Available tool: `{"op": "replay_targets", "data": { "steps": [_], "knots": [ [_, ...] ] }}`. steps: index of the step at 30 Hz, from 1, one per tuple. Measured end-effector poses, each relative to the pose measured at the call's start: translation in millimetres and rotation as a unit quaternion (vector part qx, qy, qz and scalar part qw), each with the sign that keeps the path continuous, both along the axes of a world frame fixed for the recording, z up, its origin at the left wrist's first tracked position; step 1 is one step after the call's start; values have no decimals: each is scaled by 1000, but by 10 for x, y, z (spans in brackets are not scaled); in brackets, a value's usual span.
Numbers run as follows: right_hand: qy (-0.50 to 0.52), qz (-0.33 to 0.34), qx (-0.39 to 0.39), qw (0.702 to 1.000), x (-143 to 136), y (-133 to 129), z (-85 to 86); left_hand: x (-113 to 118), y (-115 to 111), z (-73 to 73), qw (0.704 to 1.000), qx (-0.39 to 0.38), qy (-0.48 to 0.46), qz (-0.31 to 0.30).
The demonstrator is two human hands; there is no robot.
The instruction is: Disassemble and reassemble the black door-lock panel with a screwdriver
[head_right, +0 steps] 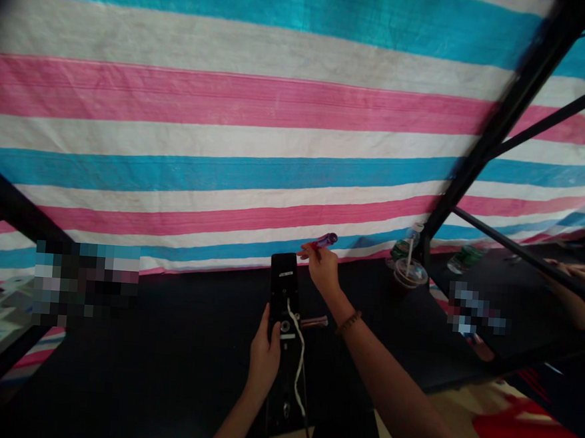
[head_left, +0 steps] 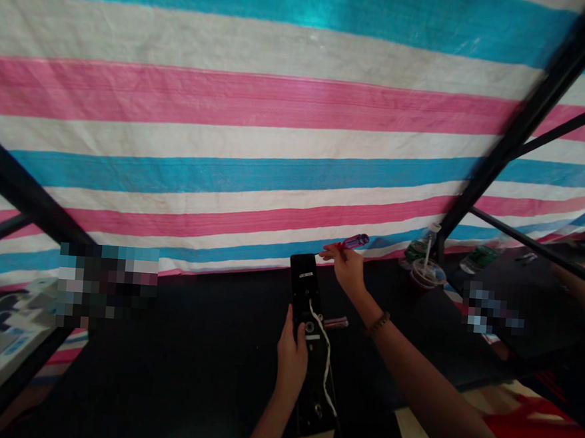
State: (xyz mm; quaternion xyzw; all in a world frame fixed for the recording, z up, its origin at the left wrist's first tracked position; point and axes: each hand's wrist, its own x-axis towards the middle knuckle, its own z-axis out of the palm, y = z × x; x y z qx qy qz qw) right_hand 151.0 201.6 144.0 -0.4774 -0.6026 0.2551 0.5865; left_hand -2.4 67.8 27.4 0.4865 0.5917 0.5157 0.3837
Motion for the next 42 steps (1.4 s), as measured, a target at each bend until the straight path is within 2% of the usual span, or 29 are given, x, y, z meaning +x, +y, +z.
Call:
{"op": "replay_targets", "data": {
  "steps": [7,19,26,31,33,36,40,42],
  "knots": [
    [4,11,8,1000,-6,-18,-4,-5,-14,25,1000,-1,-3,-5],
    [-46,1,26,999,-7,50,-18,-3,-3,-58,999,2,30,-11],
    [-23,2,19,1000,-1,54,5,6,-9,-46,1000,-3,13,-8],
    [61,14,9,998,-16,-53,123,-18,-5,-28,1000,4,5,2],
    [132,28,16,991,-31,-177,218,-72,23,98,999,29,3,37],
    [253,63,21,965,-52,-451,365,-198,90,492,993,73,-35,86],
    [336,89,4,938,-67,-846,510,-359,156,1127,982,90,-164,1],
    [356,90,-5,930,-71,-999,561,-402,156,1329,974,94,-205,-33]
  ]
}}
